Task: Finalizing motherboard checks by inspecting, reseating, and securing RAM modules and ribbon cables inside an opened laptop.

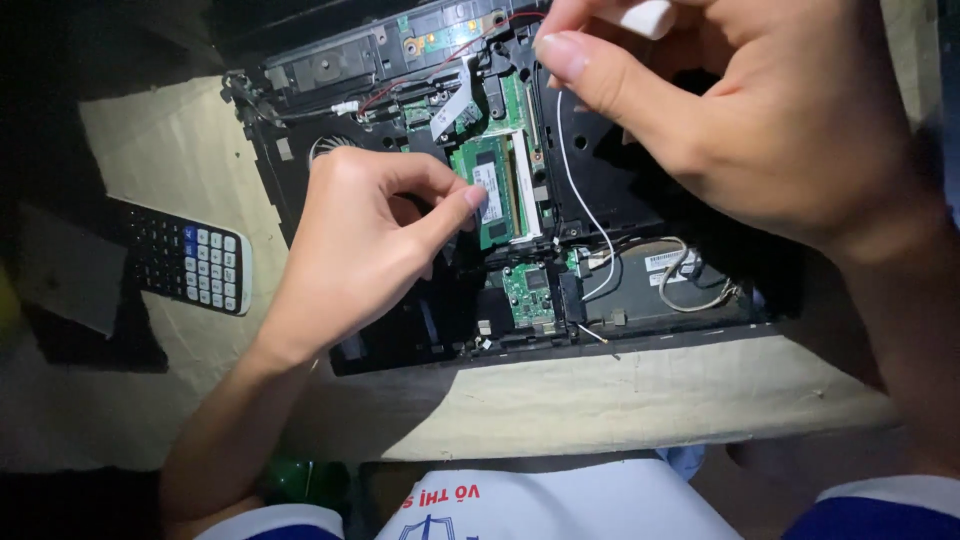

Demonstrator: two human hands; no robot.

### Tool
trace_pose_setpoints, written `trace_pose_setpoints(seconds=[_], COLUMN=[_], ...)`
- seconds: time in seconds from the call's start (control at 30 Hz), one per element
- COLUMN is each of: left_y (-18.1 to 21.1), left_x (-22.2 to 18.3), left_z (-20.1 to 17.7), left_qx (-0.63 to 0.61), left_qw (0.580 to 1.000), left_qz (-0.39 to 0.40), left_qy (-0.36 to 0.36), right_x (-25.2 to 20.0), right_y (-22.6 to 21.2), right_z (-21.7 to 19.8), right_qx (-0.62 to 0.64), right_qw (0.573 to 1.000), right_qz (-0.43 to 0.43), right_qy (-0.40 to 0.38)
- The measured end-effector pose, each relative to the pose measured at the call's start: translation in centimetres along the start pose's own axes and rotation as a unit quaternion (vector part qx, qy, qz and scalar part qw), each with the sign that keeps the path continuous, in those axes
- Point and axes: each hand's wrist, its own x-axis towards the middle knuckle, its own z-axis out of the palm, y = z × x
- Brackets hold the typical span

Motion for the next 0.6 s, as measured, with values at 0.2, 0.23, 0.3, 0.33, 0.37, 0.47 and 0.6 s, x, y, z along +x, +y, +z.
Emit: trace_pose_setpoints(seconds=[0.2, 0.23, 0.3, 0.33, 0.37, 0.47, 0.6], left_y=[0.4, 0.3, 0.2, 0.2, 0.1, 0.2, 0.1], left_x=[0.6, 0.7, 0.8, 0.9, 0.9, 0.8, 0.8], left_z=[-0.1, -0.1, 0.0, 0.0, 0.1, 0.2, 0.1], left_qx=[-0.031, -0.031, -0.039, -0.039, -0.044, -0.049, -0.041], left_qw=[0.999, 0.999, 0.997, 0.997, 0.998, 0.997, 0.997], left_qz=[-0.035, -0.034, -0.048, -0.048, -0.042, -0.045, -0.049], left_qy=[-0.025, -0.025, -0.035, -0.035, -0.033, -0.037, -0.046], right_x=[-0.1, 0.0, 0.1, 0.2, 0.3, 0.4, 0.4], right_y=[0.7, 0.4, -0.2, -0.3, -0.4, -0.6, -0.6], right_z=[-0.1, -0.1, 0.0, 0.0, 0.0, -0.2, -0.3], right_qx=[0.001, 0.001, 0.012, 0.013, 0.024, 0.030, 0.024], right_qw=[0.999, 0.999, 1.000, 1.000, 0.999, 0.997, 0.997], right_qz=[-0.043, -0.043, 0.016, 0.016, 0.036, 0.065, 0.073], right_qy=[-0.006, -0.005, -0.002, -0.001, -0.007, -0.016, -0.018])
